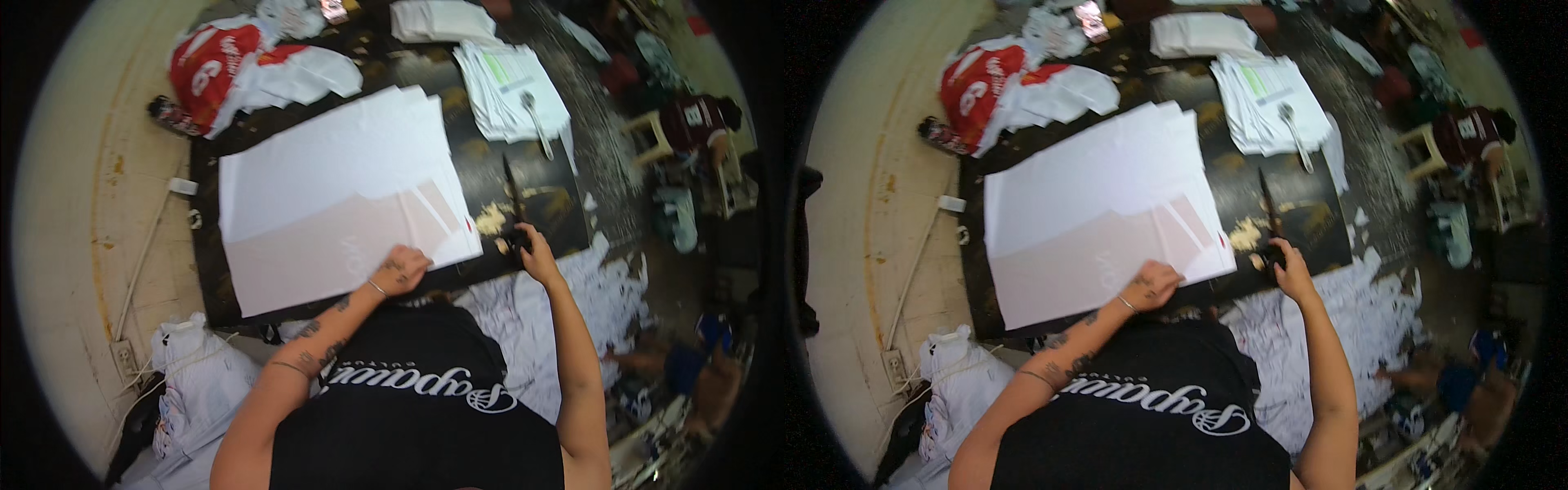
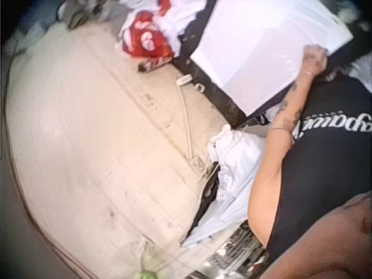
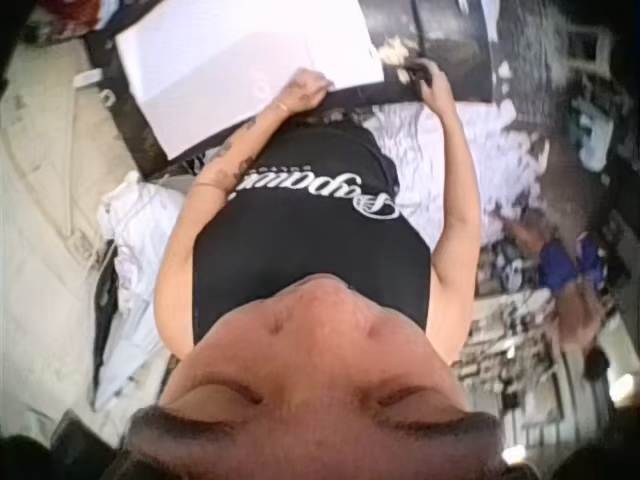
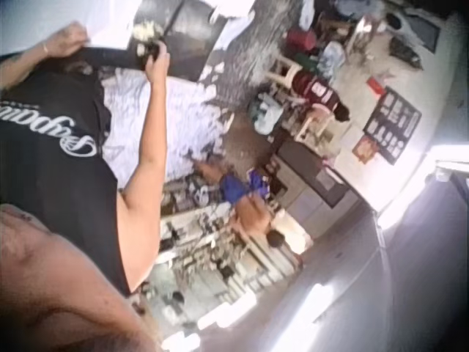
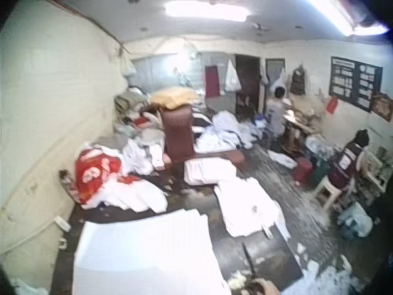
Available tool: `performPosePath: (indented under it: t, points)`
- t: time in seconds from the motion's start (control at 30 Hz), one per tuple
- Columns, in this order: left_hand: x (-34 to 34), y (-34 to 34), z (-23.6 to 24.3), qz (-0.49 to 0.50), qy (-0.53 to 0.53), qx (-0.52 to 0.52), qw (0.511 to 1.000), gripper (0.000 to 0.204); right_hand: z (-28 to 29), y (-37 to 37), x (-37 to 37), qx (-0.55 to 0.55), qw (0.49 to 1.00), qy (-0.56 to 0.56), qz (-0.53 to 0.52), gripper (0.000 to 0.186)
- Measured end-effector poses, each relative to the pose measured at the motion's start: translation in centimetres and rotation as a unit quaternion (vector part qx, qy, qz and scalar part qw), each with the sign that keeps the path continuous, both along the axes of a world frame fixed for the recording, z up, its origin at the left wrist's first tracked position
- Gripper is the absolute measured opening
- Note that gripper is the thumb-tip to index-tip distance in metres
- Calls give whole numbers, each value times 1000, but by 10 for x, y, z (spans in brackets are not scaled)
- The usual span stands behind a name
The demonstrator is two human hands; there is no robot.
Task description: The person uses shears to cut white fabric pieces on a table, repeatedly aligning the fabric over red and white jerseys and trimming edges. Cut fabric pieces are set aside on the table.
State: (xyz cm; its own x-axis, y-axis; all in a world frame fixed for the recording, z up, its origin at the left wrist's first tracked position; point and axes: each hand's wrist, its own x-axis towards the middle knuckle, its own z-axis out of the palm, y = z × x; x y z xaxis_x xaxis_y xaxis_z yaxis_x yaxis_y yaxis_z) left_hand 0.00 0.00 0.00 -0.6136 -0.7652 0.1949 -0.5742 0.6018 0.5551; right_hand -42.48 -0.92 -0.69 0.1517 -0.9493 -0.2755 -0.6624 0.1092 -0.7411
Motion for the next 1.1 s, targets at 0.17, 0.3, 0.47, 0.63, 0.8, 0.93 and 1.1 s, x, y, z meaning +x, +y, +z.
performPosePath:
  t: [0.17, 0.3, 0.47, 0.63, 0.8, 0.93, 1.1]
  points:
    - [-22, 15, -3, -18, 0, 23, 1000, 22, 53, 140, -20, 360, 861, -327, -148, 53]
    - [-27, 13, 3, -6, 18, 82, 996, 18, 71, 194, -32, 428, 826, -365, -53, 66]
    - [-27, 3, 9, -41, 20, 98, 994, 23, 32, 171, 6, 369, 896, -246, 3, 81]
    - [-20, -10, 14, -135, -15, 20, 991, 45, 25, 138, 63, 275, 939, -201, -46, 85]
    - [-4, -28, 3, -224, -47, 12, 973, 59, 66, 146, 114, 290, 934, -130, -162, 80]
    - [0, -25, -3, -229, -57, -2, 972, 65, 68, 165, 174, 290, 899, -164, -285, 76]
    - [4, -32, -6, -243, -52, -7, 968, 66, 70, 167, 228, 309, 878, -86, -354, 75]
